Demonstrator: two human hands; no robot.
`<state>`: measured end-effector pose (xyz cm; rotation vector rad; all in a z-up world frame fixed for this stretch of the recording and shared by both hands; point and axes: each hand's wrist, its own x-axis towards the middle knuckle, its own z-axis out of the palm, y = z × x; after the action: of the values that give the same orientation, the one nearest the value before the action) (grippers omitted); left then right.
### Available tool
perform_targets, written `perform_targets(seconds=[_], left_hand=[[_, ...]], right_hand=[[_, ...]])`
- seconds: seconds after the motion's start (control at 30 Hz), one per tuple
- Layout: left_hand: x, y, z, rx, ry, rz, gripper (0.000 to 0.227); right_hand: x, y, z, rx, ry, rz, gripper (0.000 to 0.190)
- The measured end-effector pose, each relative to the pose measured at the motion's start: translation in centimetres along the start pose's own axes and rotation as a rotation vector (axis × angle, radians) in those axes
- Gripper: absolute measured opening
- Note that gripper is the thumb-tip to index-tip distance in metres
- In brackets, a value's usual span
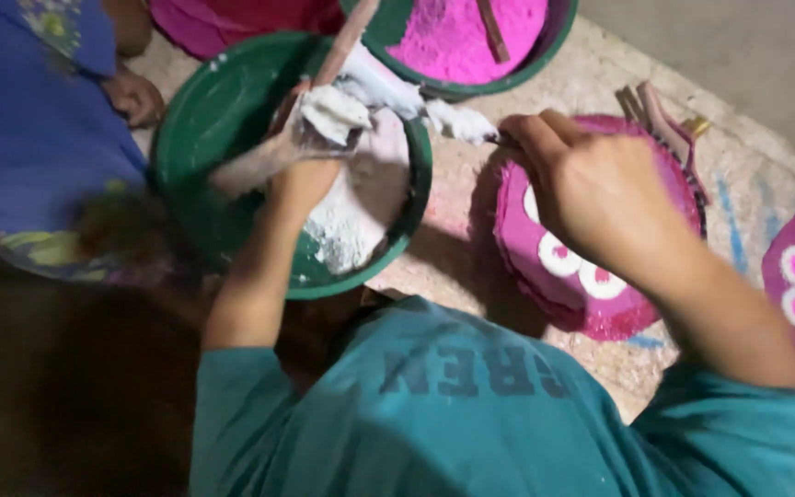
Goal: The person scoops white and pink powders into a wooden mold, presses them together, and releases ring-shaped confections onto a pink tray. The process is repeated to produce multiple identical items.
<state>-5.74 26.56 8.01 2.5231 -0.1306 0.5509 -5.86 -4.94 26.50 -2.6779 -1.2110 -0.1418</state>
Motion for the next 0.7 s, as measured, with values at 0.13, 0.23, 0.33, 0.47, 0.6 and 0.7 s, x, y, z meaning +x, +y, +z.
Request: perform_targets(seconds=[0.13, 0.23, 0.33, 0.47, 0.6, 0.7], left_hand=[[1.2, 4.8, -0.2, 0.042, 0.199, -0.2, 0.052], [2.3, 5.3, -1.7, 0.042, 0.186, -0.272, 0.068], [2.7, 4.1, -3.4, 0.239, 0.24, -0.07, 0.074], [2.5, 4.0, -3.1, 0.311, 0.202, 0.046, 0.072], [2.8, 3.9, -0.9, 0.235, 0.151, -0.069, 0.069], [3.5, 1.0, 0.3, 0.323, 0.295, 0.121, 0.064]], right_hand=[[3.0, -1.4, 7.3, 0.596, 0.271, 0.0, 0.064], [2.1, -2.8, 12.8, 0.771, 0.275, 0.107, 0.047], [-0.2, -1.7, 14.7, 0.864, 0.155, 0.118, 0.044], [0.1, 2.0, 14.8, 0.992, 0.138, 0.285, 0.039], [1.7, 1.4, 17.0, 0.933, 0.164, 0.346, 0.043], [0.8, 0.0, 17.7, 0.88, 0.234, 0.128, 0.043]])
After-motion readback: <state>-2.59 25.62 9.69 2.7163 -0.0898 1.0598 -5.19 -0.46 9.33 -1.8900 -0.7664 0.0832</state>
